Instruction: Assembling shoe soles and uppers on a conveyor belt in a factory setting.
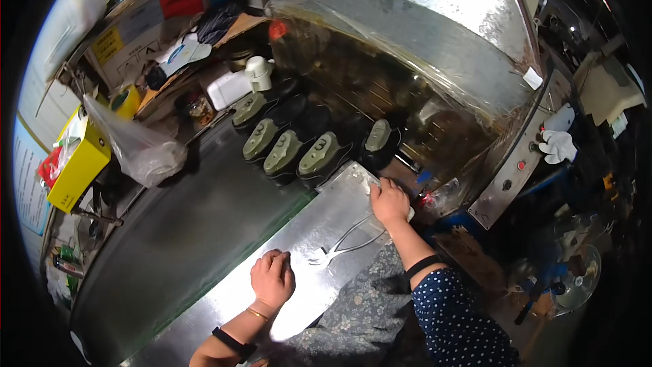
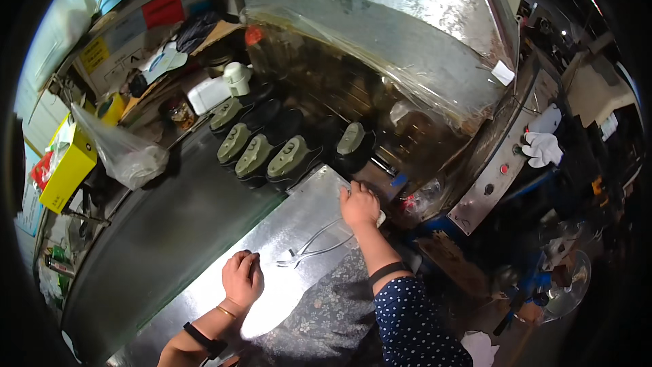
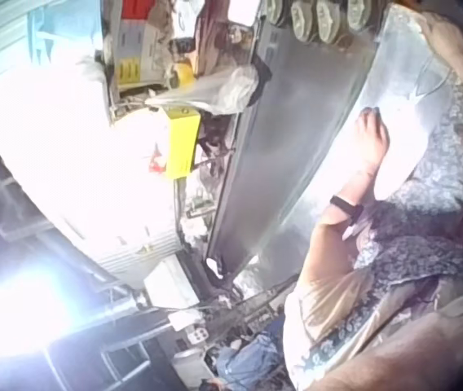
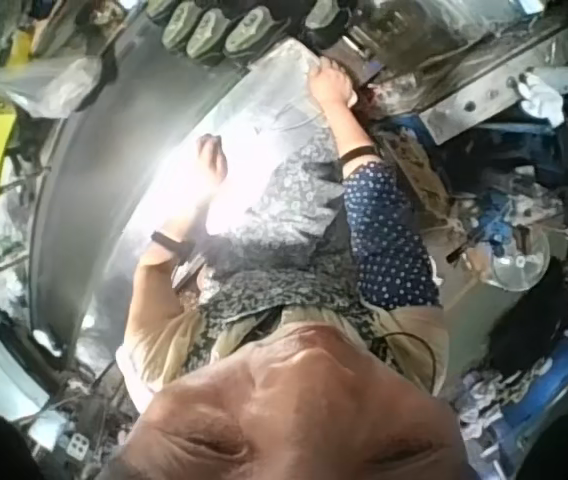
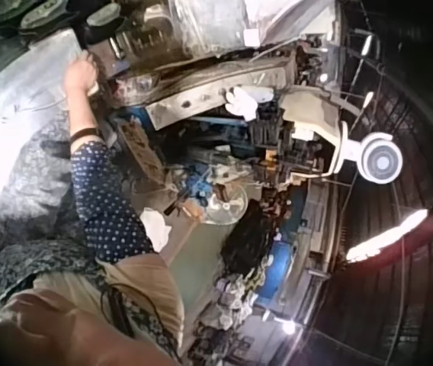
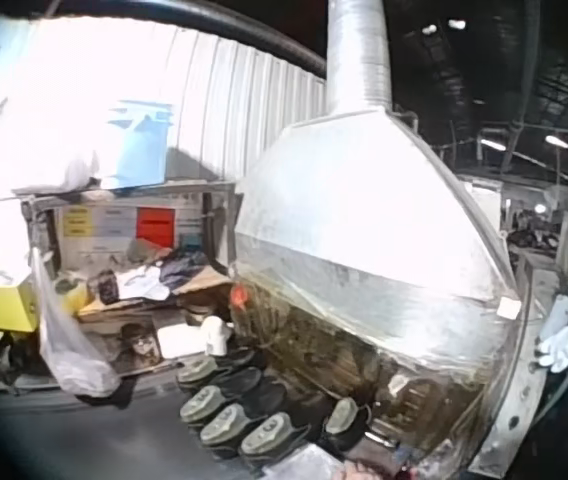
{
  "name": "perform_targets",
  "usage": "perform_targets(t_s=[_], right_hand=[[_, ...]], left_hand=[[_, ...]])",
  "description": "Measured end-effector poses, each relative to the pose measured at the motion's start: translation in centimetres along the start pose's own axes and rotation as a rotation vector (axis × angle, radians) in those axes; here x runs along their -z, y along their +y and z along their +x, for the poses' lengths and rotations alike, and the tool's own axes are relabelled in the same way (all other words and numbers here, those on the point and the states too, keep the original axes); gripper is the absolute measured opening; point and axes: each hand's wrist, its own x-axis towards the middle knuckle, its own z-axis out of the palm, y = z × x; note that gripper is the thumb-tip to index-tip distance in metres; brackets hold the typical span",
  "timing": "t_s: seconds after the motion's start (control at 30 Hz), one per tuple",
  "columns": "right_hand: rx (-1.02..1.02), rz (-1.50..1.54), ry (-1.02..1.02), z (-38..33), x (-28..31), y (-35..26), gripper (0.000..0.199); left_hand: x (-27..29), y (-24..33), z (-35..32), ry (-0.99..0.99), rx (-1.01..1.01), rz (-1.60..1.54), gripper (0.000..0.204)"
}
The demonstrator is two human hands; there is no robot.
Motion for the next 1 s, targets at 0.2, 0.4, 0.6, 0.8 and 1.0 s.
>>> perform_targets(t_s=[0.2,0.4,0.6,0.8,1.0], right_hand=[[-0.081,-0.024,-0.073,0.1,1.0,0.4,0.037],[-0.238,0.154,-0.195,1.3,0.8,0.8,0.073],[-0.295,0.292,-0.249,9.5,0.5,3.4,0.111],[-0.010,0.064,-0.291,12.8,0.1,3.3,0.086],[0.236,0.276,-0.160,10.9,-0.1,6.7,0.077]], left_hand=[[-1.3,0.4,-0.3,-0.029,-0.009,0.061,0.021],[-0.9,0.0,-0.4,-0.039,-0.011,0.077,0.021],[-0.7,0.2,0.0,-0.061,0.013,0.056,0.022],[0.1,0.3,0.5,-0.147,0.010,0.086,0.030],[-0.3,0.0,0.8,-0.187,-0.002,0.063,0.034]])
